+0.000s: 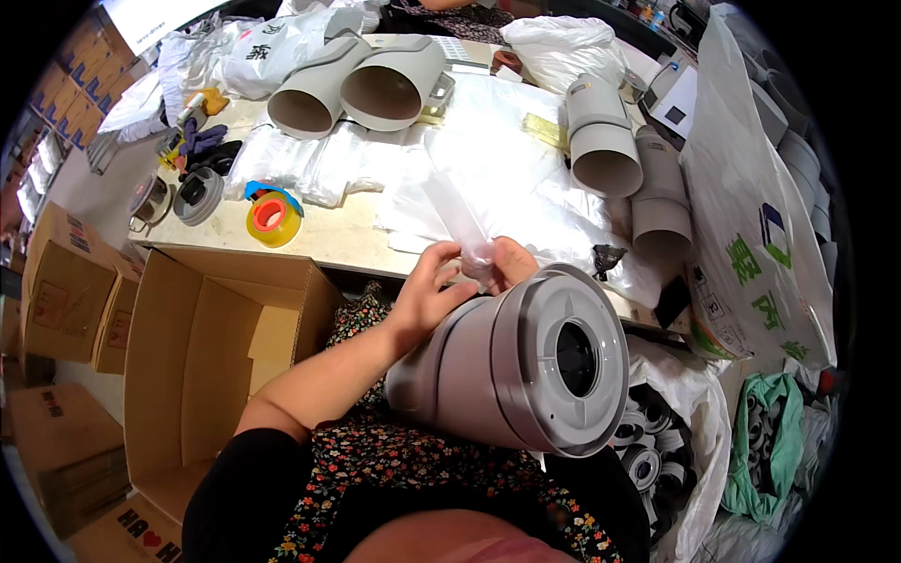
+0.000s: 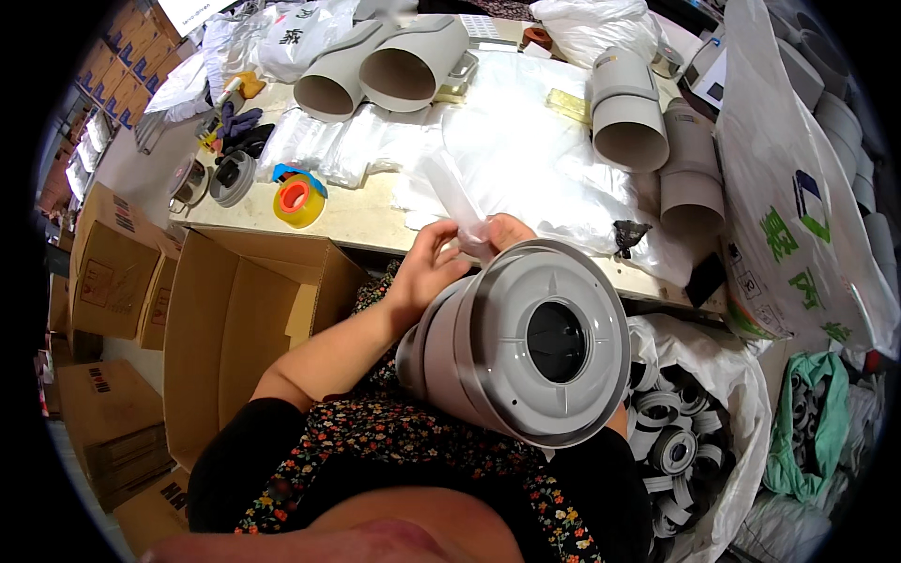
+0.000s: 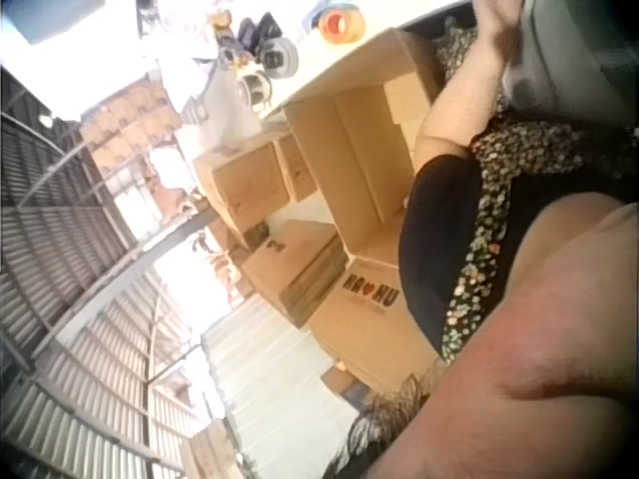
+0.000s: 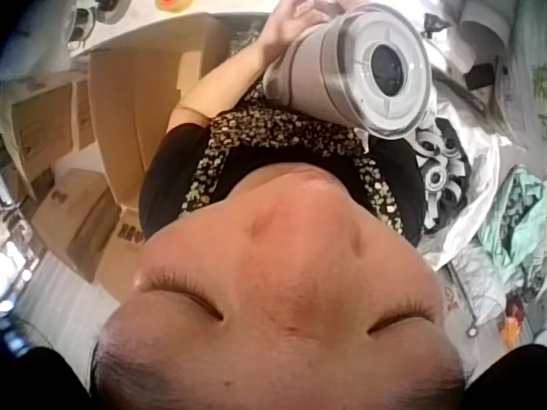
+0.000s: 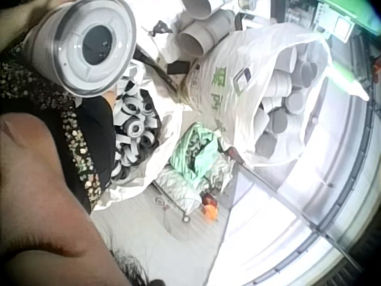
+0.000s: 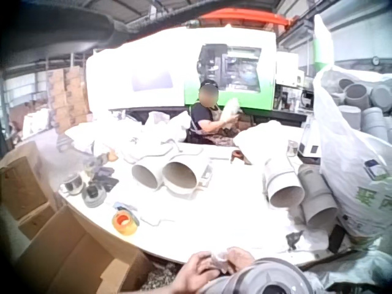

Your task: The person assembles and packs cylindrical kitchenware into a cardboard box. They pick up a gray container, attach a lid, wrap it in a plastic bag, and place it into a box marked 'FRAGILE'. This process is repeated for multiple units.

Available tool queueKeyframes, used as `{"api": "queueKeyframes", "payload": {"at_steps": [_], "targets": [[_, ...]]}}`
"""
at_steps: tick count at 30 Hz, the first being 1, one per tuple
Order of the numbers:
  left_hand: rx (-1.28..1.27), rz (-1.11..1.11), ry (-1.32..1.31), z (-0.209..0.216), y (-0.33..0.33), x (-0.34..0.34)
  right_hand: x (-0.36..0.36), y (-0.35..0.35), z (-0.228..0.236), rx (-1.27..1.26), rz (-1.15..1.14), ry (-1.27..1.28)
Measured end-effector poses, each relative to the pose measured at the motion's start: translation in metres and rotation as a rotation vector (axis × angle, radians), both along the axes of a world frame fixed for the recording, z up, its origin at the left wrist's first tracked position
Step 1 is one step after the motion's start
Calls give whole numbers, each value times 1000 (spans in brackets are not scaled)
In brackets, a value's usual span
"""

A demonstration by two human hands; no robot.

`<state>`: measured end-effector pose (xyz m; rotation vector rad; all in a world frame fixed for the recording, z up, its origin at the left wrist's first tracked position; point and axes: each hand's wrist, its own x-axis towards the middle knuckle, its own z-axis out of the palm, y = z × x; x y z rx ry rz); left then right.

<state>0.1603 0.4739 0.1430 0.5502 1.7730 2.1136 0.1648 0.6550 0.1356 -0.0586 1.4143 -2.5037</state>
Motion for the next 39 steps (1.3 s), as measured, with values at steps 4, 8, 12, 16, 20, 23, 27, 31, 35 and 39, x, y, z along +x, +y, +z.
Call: {"api": "queueKeyframes", "payload": {"at_steps": [4,8,12,16,20,23,27,31,35,39], "targets": [[180,22,-167,8,27,-24,1,-11,-6,-81,-282,148],[558,169,-490,4,42,-44,9,1,17,-524,-113,147],[742,-130,-450,48,2,-33,66,59,36,-632,-237,345],[221,-326,1130,85,-48,2,156,102,34,-519,-508,453],[-232,72,1028,15,-71,13,196,80,9,-301,-588,321],[-579,117,879,-38,-97,56,209,13,-23,152,-426,33],[-716,49,739,-67,-138,88,213,-31,-96,964,263,3],[-676,65,916,-11,-88,85,169,-76,-97,203,348,-518],[-669,206,1004,-44,-61,52,116,-114,-65,1043,722,748],[-392,672,432,-7,-140,19,103,-103,11,652,574,314]]}}
